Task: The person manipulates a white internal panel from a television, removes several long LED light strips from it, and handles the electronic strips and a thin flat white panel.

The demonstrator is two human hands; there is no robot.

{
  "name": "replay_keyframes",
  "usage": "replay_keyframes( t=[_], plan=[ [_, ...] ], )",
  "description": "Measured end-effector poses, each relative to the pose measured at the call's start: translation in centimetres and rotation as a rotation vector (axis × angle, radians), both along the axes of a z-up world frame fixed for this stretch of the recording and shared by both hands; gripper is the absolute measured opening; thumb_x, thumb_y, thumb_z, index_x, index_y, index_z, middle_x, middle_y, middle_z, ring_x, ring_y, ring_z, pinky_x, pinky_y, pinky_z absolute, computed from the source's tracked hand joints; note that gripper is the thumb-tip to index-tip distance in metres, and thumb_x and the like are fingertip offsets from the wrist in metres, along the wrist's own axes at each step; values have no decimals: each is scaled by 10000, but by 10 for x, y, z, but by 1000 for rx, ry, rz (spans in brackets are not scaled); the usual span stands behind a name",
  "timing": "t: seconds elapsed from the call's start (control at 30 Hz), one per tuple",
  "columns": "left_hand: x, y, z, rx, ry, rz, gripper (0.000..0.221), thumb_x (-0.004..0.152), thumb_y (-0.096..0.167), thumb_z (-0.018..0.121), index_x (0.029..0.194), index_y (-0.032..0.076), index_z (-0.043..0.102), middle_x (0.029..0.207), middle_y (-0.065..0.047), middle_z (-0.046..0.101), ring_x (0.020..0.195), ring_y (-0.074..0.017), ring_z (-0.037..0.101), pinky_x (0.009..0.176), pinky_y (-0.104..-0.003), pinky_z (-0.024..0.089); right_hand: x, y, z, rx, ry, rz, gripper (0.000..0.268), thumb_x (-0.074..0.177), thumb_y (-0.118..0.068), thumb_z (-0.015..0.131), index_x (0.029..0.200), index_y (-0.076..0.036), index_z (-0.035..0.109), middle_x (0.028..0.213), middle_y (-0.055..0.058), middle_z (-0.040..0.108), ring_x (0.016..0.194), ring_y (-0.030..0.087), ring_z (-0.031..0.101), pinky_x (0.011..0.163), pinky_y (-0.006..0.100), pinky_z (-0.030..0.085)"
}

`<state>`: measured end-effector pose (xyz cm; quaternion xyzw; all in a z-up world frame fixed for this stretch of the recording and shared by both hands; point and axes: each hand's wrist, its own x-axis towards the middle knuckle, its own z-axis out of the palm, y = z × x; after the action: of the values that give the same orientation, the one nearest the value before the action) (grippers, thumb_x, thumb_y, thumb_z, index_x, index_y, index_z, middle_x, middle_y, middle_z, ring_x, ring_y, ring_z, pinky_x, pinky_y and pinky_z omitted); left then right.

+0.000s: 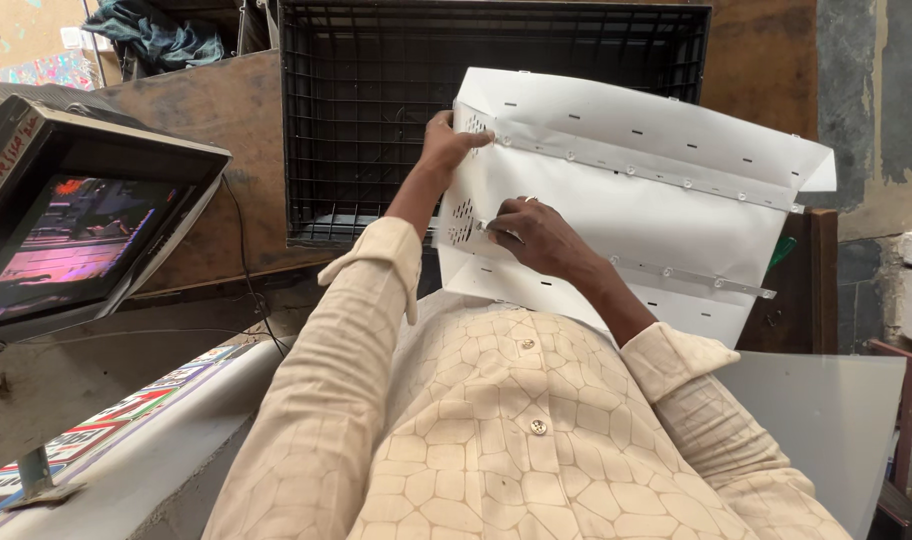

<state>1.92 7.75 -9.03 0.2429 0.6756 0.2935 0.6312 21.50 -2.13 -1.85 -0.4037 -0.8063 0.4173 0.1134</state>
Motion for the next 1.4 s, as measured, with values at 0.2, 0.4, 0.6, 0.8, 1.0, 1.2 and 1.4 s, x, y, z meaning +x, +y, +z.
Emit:
replay_keyframes(
  t=[0.2,0.4,0.6,0.8,1.0,1.2,1.4],
  plan=[
    [4,0,-32,226,-273,-162,555,730,-49,824,1238,-11,604,1035,-135,757,943,-218,735,907,-406,604,10,51,-34,435,24,-318,270,874,-93,790,1108,21,717,1153,191,678,1043,332,645,917,423,524],
    [1,-14,-21,261,-326,-184,473,753,-61,812,1173,18,610,1014,-108,740,932,-177,728,905,-367,613,20,83,-31,375,-27,-275,144,839,-54,799,965,-35,731,1055,148,691,1022,344,623,897,465,454],
    [7,-25,-19,270,-192,-82,364,763,-44,782,1098,17,653,987,-112,753,895,-182,747,843,-354,640,15,90,-34,136,-106,-227,115,942,-96,766,914,-46,667,853,79,680,794,273,603,790,454,403],
    [14,-30,16,587,420,-144,515,709,-1,814,1156,73,570,1158,-101,622,1095,-211,651,953,-364,586,10,92,-35,186,-106,-207,49,960,-81,741,972,-48,708,890,68,692,833,263,603,808,456,400],
    [22,-42,41,859,722,-446,277,812,124,847,1059,118,722,1252,-57,493,1205,-230,497,990,-429,401,9,93,-32,229,-118,-205,64,938,-95,763,993,-71,739,950,66,698,911,265,631,895,460,406],
    [14,-34,33,956,711,-488,86,854,193,849,881,152,778,1319,-30,472,1317,-253,398,1028,-475,321,9,91,-25,276,-135,-183,79,911,-84,777,974,-71,732,950,68,698,909,267,640,910,458,396],
    [10,-28,28,919,657,-585,97,853,177,855,892,189,767,1318,-3,460,1373,-247,347,1113,-515,271,6,88,-28,347,-180,-176,112,873,-44,775,964,-62,711,952,76,696,938,286,663,918,455,390]
  ],
)
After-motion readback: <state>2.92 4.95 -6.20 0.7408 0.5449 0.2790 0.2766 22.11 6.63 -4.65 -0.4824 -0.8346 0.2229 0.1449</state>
